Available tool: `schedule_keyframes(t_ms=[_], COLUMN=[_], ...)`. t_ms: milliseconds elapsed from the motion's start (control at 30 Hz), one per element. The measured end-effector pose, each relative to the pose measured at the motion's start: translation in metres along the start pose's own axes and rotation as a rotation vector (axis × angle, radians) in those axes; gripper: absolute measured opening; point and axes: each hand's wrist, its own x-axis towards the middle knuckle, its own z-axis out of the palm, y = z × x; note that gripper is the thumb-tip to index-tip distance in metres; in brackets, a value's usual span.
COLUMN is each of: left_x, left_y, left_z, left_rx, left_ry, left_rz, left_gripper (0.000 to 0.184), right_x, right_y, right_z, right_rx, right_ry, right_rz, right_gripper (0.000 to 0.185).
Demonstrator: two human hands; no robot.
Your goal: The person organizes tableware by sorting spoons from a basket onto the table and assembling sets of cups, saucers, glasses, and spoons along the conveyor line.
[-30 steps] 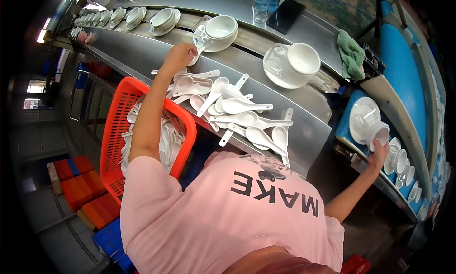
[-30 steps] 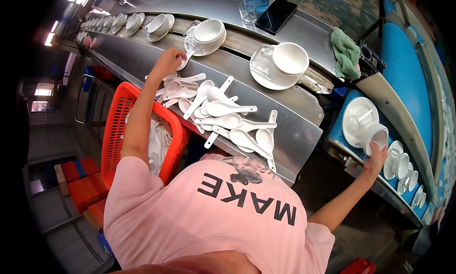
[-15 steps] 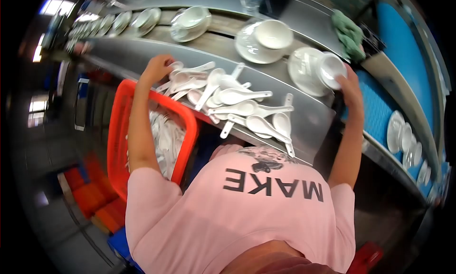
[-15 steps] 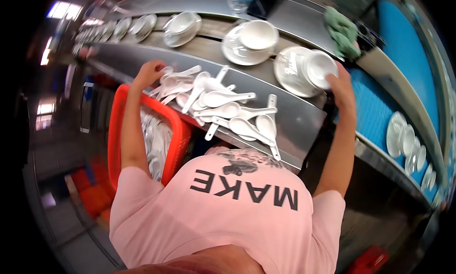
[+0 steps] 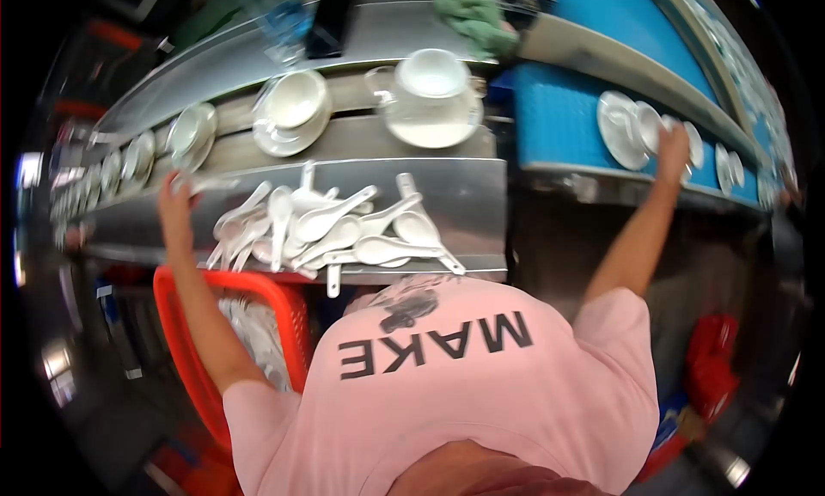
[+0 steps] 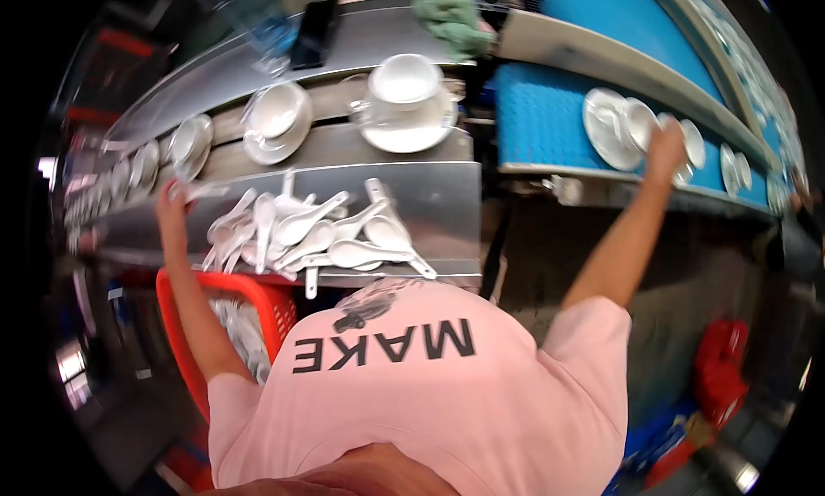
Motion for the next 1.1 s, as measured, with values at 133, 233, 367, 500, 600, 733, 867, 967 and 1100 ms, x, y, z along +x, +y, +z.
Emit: schedule_keyframes(t_ms=[133, 233, 367, 500, 600, 733, 867, 967, 1100], left_x=[-0.006, -0.002, 0.005, 0.004, 0.003, -0.004, 0.019, 0.036, 0.053], left_y=[0.023, 0.031, 0.021, 0.013, 0.020, 0.067, 0.067, 0.070, 0.054], left_z=[0.043, 0.062, 0.073, 0.073, 0.076, 0.119, 0.184, 0.210, 0.202], left_rx=[0.013, 0.054, -0.089, -0.180, 0.442, 0.284, 0.443, 0.450, 0.372], left_ry=[-0.075, -0.077, -0.100, -0.063, 0.081, 0.027, -0.275, -0.340, -0.263], left_rz=[-0.074, -0.102, -0.170, -0.193, 0.069, 0.369, 0.519, 0.340, 0.222], left_gripper=[0.033, 0.022, 0.017, 0.016, 0.015, 0.015, 0.048, 0.068, 0.067], right_x=[-0.012, -0.017, -0.025, -0.036, -0.040, -0.048, -0.060, -0.071, -0.077], right_y=[0.028, -0.016, -0.027, -0.051, -0.098, -0.195, -0.270, -0.317, -0.345], right_z=[0.011, -0.025, -0.006, 0.010, 0.003, -0.025, -0.033, -0.038, -0.028], right_rx=[0.667, 0.799, 1.043, 1.277, 1.430, 1.556, 1.566, 1.416, 1.373], right_ry=[-0.616, -0.658, -0.586, -0.533, -0.598, -0.720, -0.830, -0.774, -0.739], right_rz=[0.495, 0.544, 0.459, 0.483, 0.538, 0.475, 0.346, 0.251, 0.163], right_gripper=[0.039, 0.060, 0.060, 0.056, 0.051, 0.050, 0.050, 0.046, 0.048])
